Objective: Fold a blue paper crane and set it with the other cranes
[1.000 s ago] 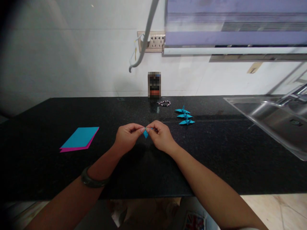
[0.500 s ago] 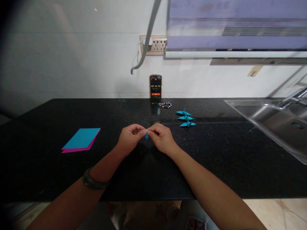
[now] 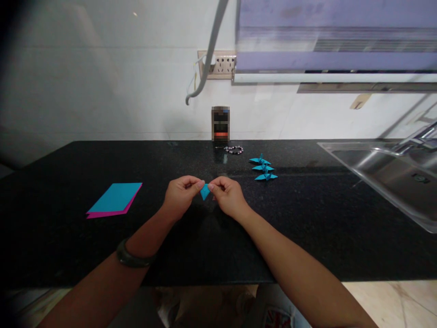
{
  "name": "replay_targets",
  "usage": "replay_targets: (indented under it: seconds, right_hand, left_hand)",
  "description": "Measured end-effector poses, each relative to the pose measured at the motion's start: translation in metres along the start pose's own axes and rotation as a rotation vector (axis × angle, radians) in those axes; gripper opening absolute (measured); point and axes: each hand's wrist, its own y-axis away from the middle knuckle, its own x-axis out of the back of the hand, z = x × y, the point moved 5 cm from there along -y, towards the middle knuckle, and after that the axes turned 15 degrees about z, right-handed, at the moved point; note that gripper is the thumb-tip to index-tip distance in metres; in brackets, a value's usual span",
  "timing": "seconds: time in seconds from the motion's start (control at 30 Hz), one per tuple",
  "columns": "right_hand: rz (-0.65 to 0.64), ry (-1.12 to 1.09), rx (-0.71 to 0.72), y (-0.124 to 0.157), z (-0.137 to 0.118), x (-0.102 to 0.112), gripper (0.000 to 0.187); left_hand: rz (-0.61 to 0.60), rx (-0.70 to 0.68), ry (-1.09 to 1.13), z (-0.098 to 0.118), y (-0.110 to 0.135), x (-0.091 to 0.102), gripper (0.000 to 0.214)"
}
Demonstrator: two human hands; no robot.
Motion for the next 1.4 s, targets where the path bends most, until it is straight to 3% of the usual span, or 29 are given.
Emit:
replay_targets:
  seconds: [0.33,0.5,0.73,0.87,1.0,1.1,1.2,1.4]
  right_hand:
    - [-0.160,0.054,-0.019,0.003,0.004,-0.007,0.020]
    - [-0.095,0.076,0.025,0.003,-0.003,-0.004,0.022]
    - [-0.231,0.004,-0.057,0.004,0.002,-0.008,0.033]
    - [-0.128,-0.024,-0.090,0.002,0.004,-0.005,0.034]
    - [0.033,-0.159,-0.145,-0.002,0.009,0.002,0.033]
    - [0.043,-0.218,-0.174,-0.005,0.012,0.004,0.031]
    - [0.063,-0.242,-0.205,-0.006,0.013,0.006,0.032]
    - [0.082,-0.173,-0.125,-0.009,0.008,0.009,0.040]
  left_hand:
    - [-0.025,0.028,-0.031,0.001,0.003,-0.004,0.016]
    - [-0.009,-0.009,-0.054,0.001,0.003,-0.003,0.019]
    - [0.000,0.063,-0.029,-0.005,0.002,-0.002,0.023]
    - [-0.035,0.155,0.065,-0.004,0.004,-0.006,0.025]
    - [-0.165,0.285,0.155,-0.004,0.010,-0.013,0.033]
    - [-0.183,0.361,0.129,-0.006,0.013,-0.014,0.025]
    - [-0.133,0.352,0.097,-0.006,0.011,-0.011,0.021]
    - [-0.161,0.281,0.064,-0.007,0.011,-0.015,0.019]
